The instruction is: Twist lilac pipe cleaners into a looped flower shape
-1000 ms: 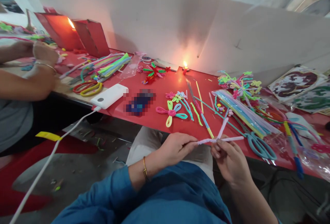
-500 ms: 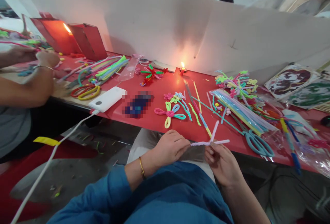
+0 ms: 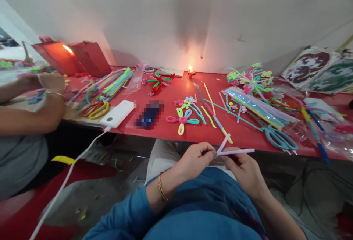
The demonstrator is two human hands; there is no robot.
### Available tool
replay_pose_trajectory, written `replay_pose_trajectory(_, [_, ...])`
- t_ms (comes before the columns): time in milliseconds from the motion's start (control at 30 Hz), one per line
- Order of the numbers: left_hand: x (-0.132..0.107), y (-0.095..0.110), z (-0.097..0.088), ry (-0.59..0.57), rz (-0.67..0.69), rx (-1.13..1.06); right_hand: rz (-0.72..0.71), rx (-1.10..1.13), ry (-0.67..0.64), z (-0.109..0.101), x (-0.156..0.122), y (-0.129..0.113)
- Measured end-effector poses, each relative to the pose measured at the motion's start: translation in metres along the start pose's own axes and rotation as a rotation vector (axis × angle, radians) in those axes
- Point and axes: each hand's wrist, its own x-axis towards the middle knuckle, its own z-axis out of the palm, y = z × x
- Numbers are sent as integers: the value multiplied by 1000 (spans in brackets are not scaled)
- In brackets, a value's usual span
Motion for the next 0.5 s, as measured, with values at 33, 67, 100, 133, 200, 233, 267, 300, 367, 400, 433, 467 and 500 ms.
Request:
replay_pose_trajectory(33, [-1,0,2,-6,-33,-57,-61,-57,54,-3,-2,0])
replay_pose_trajectory(67, [-1,0,4,-15,-59,-112,-131,-95,98,-5,-4,-1])
replay_pose_trajectory(100, [-2,0,5,-33,-77,-162,-201,-118,126,-8,-5,-1])
replay_pose_trajectory(133, [-2,0,7,-55,-90,-202,-260,-131,129,-10,-6,-2])
replay_pose_trajectory(200, [-3,0,10,-94,-98,-241,-327,-149,83,-14,-6,-4])
replay_pose_trajectory(233, [-4,1,11,-104,-97,-245,-327,-161,46,-16,-6,-5])
replay_pose_trajectory(267, [-4,1,11,-110,-95,-246,-307,-175,9,-17,-5,-7])
replay_pose_trajectory(300, [-5,2,11,-114,-95,-247,-278,-188,-19,-18,-5,-9])
replay_pose_trajectory(367, [-5,3,11,-124,-114,-249,-219,-209,-44,-20,-4,-14])
replay_pose_trajectory(400, [-6,3,10,-134,-135,-249,-195,-216,-49,-21,-3,-16])
replay_pose_trajectory(433, [-6,3,9,-148,-157,-245,-179,-217,-54,-21,-3,-18])
replay_pose_trajectory(467, [-6,3,9,-161,-177,-238,-166,-215,-59,-21,-3,-20])
replay_pose_trajectory(500, [-6,2,8,-170,-190,-230,-157,-213,-63,-20,-3,-21])
